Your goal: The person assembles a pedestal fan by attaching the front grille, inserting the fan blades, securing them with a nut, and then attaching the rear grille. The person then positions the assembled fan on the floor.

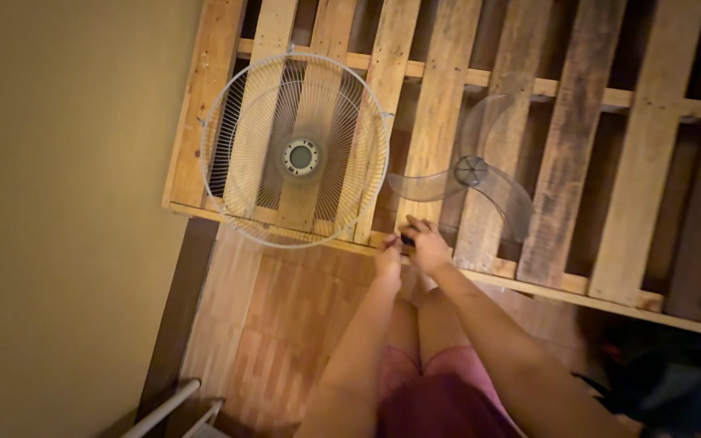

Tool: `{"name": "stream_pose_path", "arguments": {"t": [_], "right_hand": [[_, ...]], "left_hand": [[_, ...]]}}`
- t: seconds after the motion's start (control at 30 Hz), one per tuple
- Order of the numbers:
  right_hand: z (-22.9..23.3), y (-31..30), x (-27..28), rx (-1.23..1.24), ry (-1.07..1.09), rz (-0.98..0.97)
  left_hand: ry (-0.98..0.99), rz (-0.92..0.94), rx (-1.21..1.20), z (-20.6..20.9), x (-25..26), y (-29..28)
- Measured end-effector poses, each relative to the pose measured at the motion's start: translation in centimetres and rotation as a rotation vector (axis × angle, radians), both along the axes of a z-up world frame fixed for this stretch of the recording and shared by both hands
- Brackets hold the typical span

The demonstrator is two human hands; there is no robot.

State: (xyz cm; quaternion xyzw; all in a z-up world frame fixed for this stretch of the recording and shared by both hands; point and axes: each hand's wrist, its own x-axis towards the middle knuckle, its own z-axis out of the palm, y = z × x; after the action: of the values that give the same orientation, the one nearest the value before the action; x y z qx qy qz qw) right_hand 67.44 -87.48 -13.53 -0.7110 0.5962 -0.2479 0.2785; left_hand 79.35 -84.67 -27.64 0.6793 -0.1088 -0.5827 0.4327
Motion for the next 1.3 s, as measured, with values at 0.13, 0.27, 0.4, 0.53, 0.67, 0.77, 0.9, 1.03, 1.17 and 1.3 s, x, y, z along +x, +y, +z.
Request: {"name": "stream_pose_path", "arguments": {"t": [0.13,0.27,0.4,0.53,0.67,0.77,0.9,1.03,1.17,1.3], "right_hand": [[-1.6,0.2,-0.1,0.024,0.026,-0.007],[-2.7,0.0,-1.2,0.06,-0.122,-0.101],[-3.1,-0.5,-3.1,0.515,-0.626,-0.462],[3.2,0.2,-8.9,0.638,-1.41,-0.527],[15.4,2.1,-13.7,0.48,-1.965,-0.396],[23.0,4.1,-16.6,0.37,-2.32,-0.492],[27.6,6.7,-18.7,0.184,-2.525,-0.43],[29.1,7.6,-19.5,0.14,-2.585,-0.449],[28.5,7.3,-20.5,0.152,-2.541,-0.458],[24.5,5.4,-20.5,0.236,-2.485,-0.526]], "left_hand": [[0.175,0.076,-0.092,-1.3,1.0,-0.2],[-0.008,-0.003,-0.115,-0.9,-0.5,-0.4],[0.074,-0.064,-0.135,2.2,-2.7,-0.4],[0.204,-0.123,-0.052,10.7,-5.3,0.2],[0.304,-0.22,0.01,21.4,-7.1,0.9],[0.361,-0.334,0.072,26.4,-8.5,0.9],[0.429,-0.38,0.086,29.5,-10.4,0.9],[0.424,-0.41,0.118,29.6,-11.8,0.6],[0.292,-0.521,0.03,26.1,-12.6,-0.2],[-0.432,-0.798,-0.302,19.6,-13.0,-3.6]]}}
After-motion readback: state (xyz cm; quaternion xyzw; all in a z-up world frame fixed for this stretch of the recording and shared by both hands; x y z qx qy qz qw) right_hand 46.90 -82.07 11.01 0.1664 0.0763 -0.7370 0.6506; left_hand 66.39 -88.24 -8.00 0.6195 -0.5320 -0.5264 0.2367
